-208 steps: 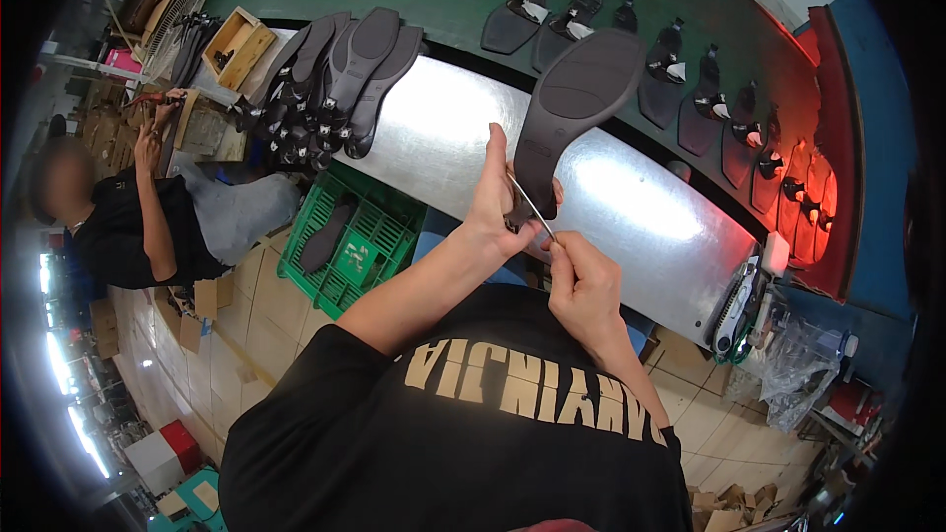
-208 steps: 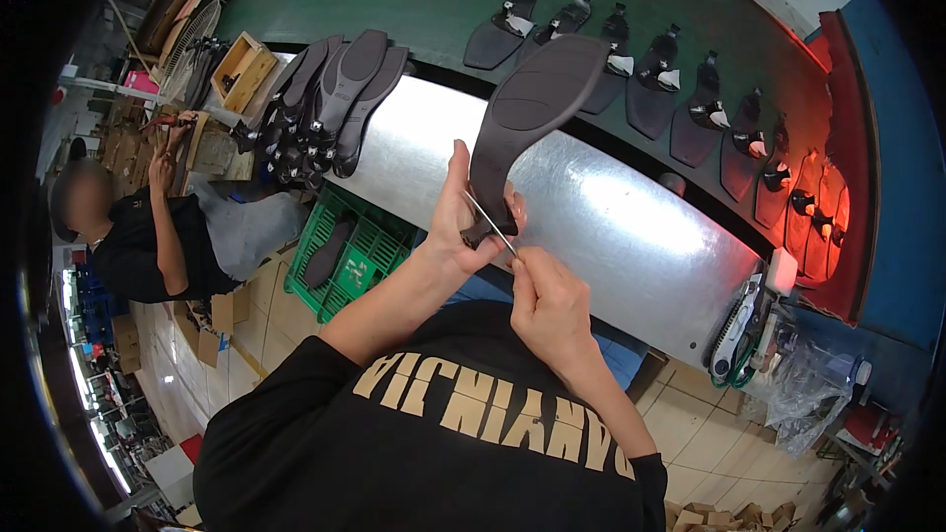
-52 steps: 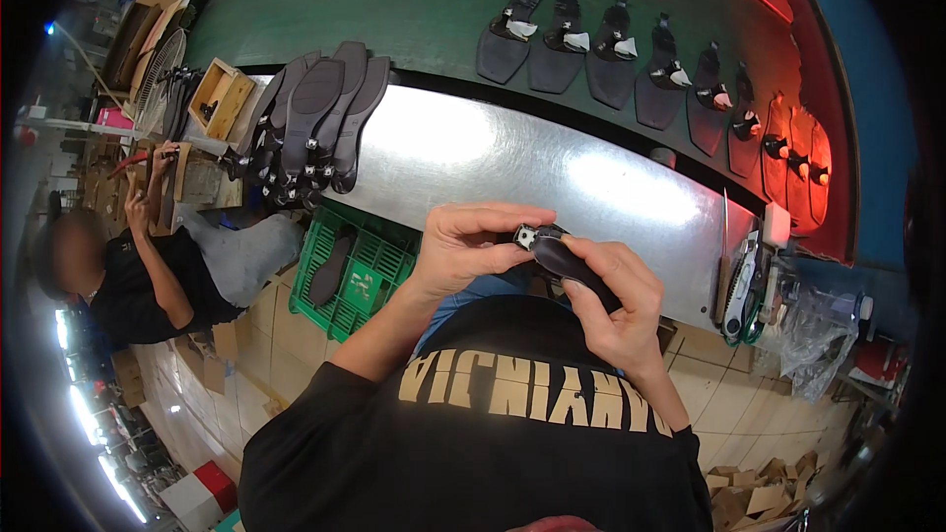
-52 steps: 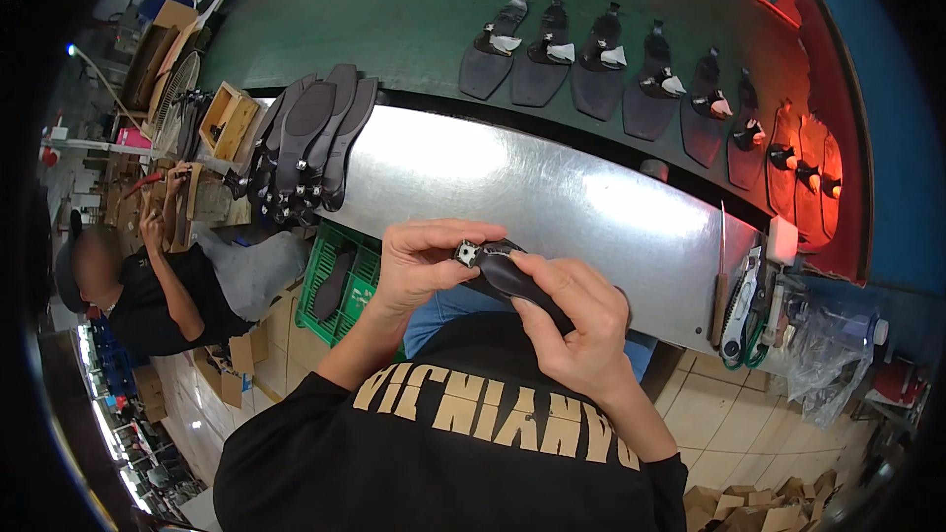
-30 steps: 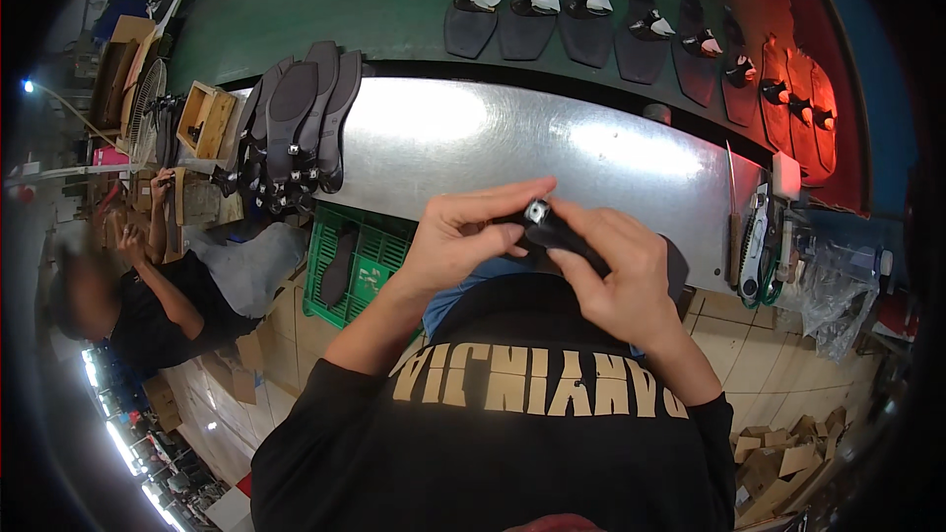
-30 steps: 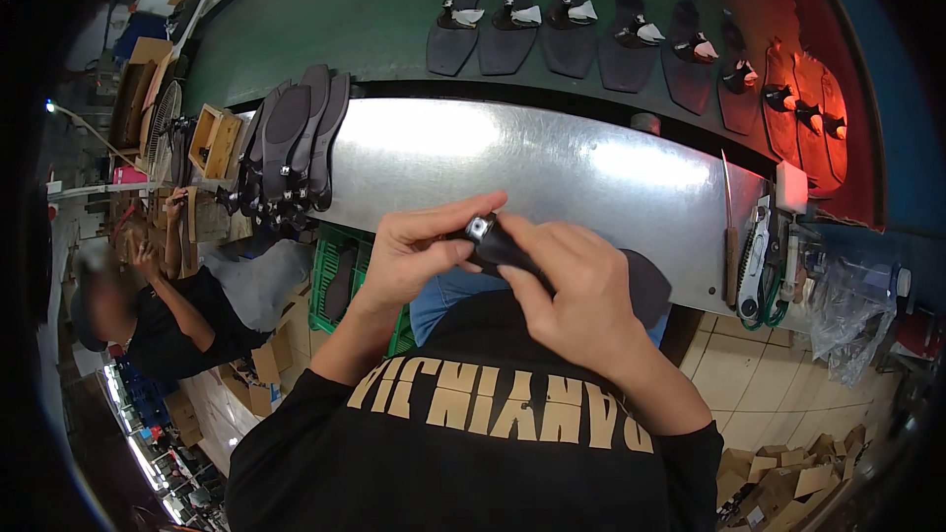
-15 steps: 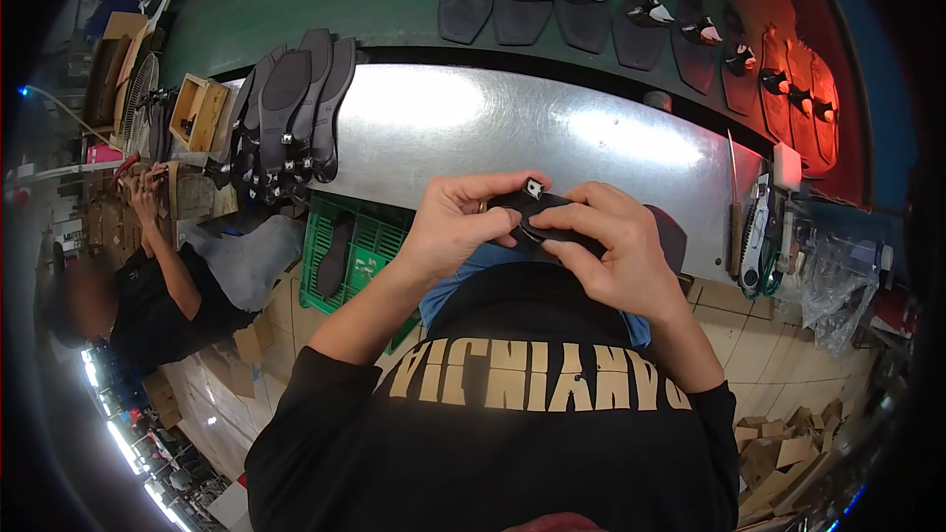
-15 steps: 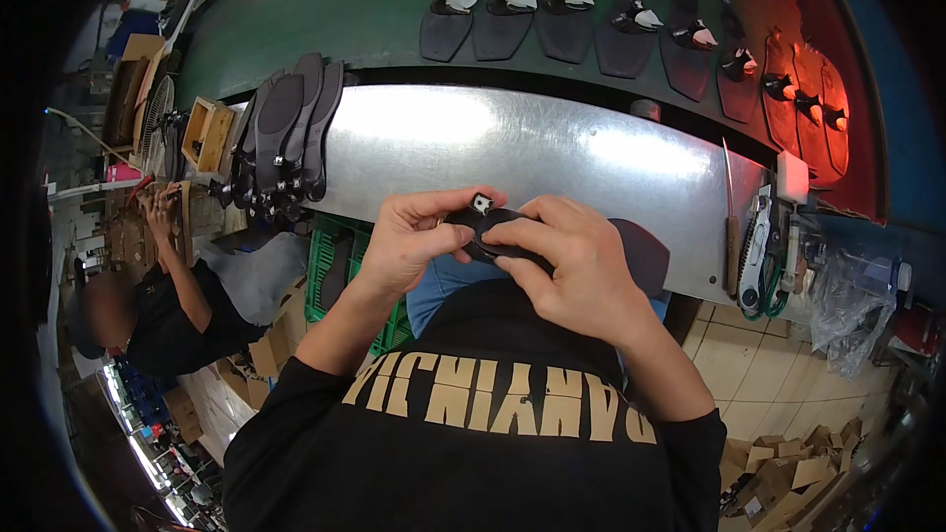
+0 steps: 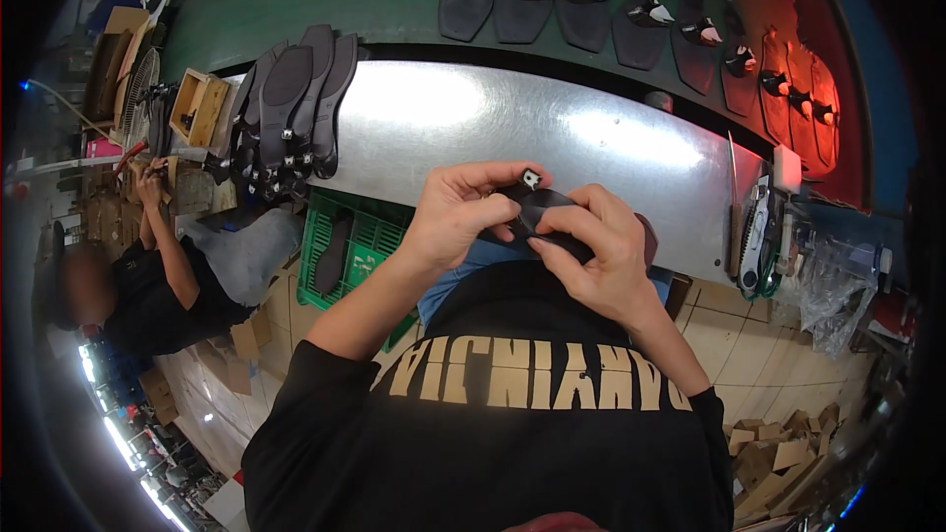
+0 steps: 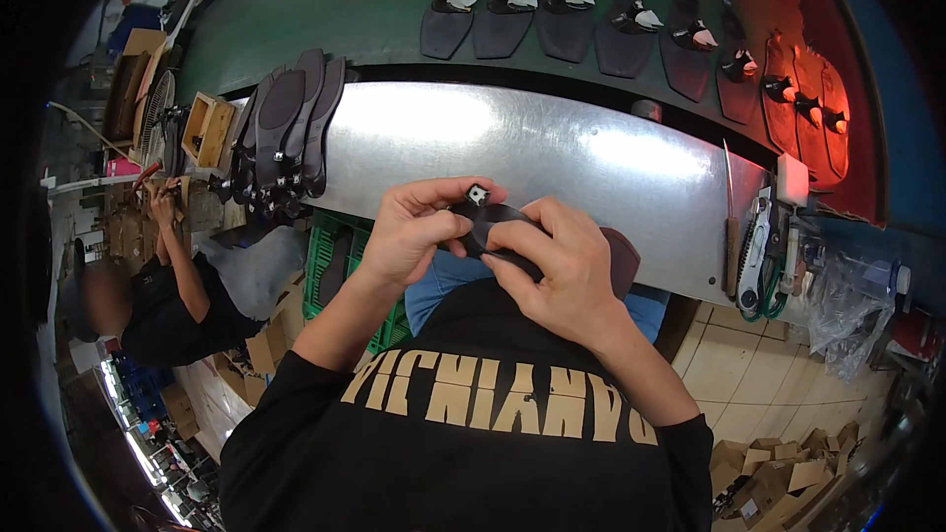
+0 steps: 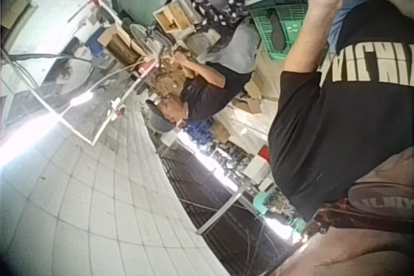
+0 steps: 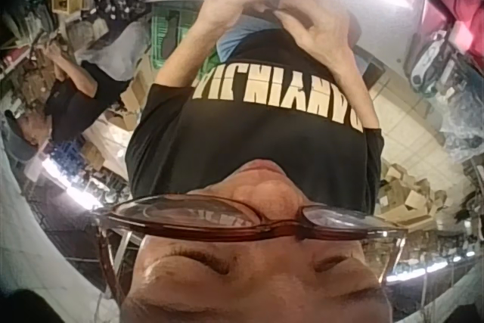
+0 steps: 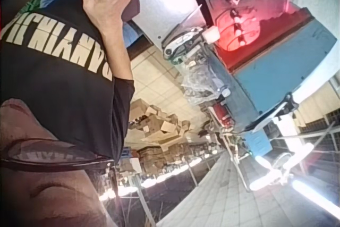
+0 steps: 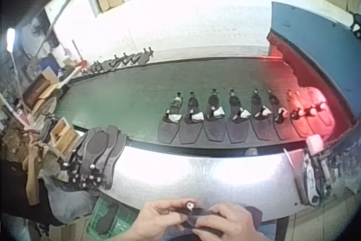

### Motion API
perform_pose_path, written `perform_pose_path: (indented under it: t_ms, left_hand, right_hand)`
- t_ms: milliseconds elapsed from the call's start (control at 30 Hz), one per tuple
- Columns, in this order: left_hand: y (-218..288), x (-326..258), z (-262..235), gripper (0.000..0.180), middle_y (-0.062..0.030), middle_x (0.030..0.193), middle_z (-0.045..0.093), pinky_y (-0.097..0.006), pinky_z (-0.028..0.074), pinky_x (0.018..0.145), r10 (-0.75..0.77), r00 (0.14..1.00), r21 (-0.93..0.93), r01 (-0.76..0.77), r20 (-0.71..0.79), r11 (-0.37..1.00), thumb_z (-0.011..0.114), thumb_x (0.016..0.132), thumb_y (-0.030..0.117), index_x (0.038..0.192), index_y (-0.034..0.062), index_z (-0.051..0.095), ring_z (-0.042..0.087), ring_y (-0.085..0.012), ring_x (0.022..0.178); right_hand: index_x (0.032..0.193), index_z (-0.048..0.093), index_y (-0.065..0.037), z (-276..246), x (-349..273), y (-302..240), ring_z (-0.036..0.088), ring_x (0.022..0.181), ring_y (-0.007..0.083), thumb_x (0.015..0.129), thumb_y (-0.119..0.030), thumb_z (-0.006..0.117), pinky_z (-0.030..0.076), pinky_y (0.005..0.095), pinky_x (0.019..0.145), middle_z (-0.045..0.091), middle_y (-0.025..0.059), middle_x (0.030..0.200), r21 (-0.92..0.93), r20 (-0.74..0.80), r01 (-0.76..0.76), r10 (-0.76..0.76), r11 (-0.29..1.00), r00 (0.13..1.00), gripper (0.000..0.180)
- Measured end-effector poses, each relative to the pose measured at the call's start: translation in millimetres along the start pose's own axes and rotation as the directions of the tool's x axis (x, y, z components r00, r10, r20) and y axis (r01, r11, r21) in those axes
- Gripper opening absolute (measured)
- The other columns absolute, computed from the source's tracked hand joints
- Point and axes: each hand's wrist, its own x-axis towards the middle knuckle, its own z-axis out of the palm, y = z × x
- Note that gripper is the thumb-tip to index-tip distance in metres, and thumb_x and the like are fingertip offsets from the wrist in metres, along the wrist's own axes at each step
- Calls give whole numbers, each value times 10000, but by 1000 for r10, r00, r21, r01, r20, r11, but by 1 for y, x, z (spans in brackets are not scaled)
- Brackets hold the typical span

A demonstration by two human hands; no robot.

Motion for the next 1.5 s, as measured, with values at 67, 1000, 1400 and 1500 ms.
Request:
perform_pose_path:
  t_ms: [67,1000,1400,1500]
  left_hand:
    - [3,0,-4,405,-169,1128,655,-189,560,593,-57,998,-60,59,35,996,526,790,-50,1185,-32,613,675,-134,835]
    - [-19,-5,8,190,-33,883,659,-201,518,605,6,998,226,-20,64,974,564,921,95,1065,-4,639,606,-57,748]
    - [-13,4,-13,193,-91,867,652,-243,518,492,-27,981,-60,16,-190,998,592,859,97,1008,-18,637,614,-120,650]
    - [-7,6,-20,304,-127,1021,663,-263,569,607,-82,922,-209,2,-378,978,584,893,106,1173,-14,600,669,-190,842]
  right_hand:
    - [862,676,-116,1,0,-2,565,694,222,654,-136,783,406,338,608,566,47,801,-49,-41,75,-77,996,996,234]
    - [835,649,-44,-4,-5,-1,630,628,222,762,-108,743,449,311,584,654,77,696,15,-49,-222,222,975,974,135]
    - [1016,671,-32,-59,12,32,591,936,293,754,-105,732,455,362,854,617,150,1164,-349,-284,-68,-36,935,958,279]
    - [1101,636,-21,-102,-14,75,569,997,338,792,-73,676,447,398,885,608,163,1116,-514,-525,-329,12,792,851,316]
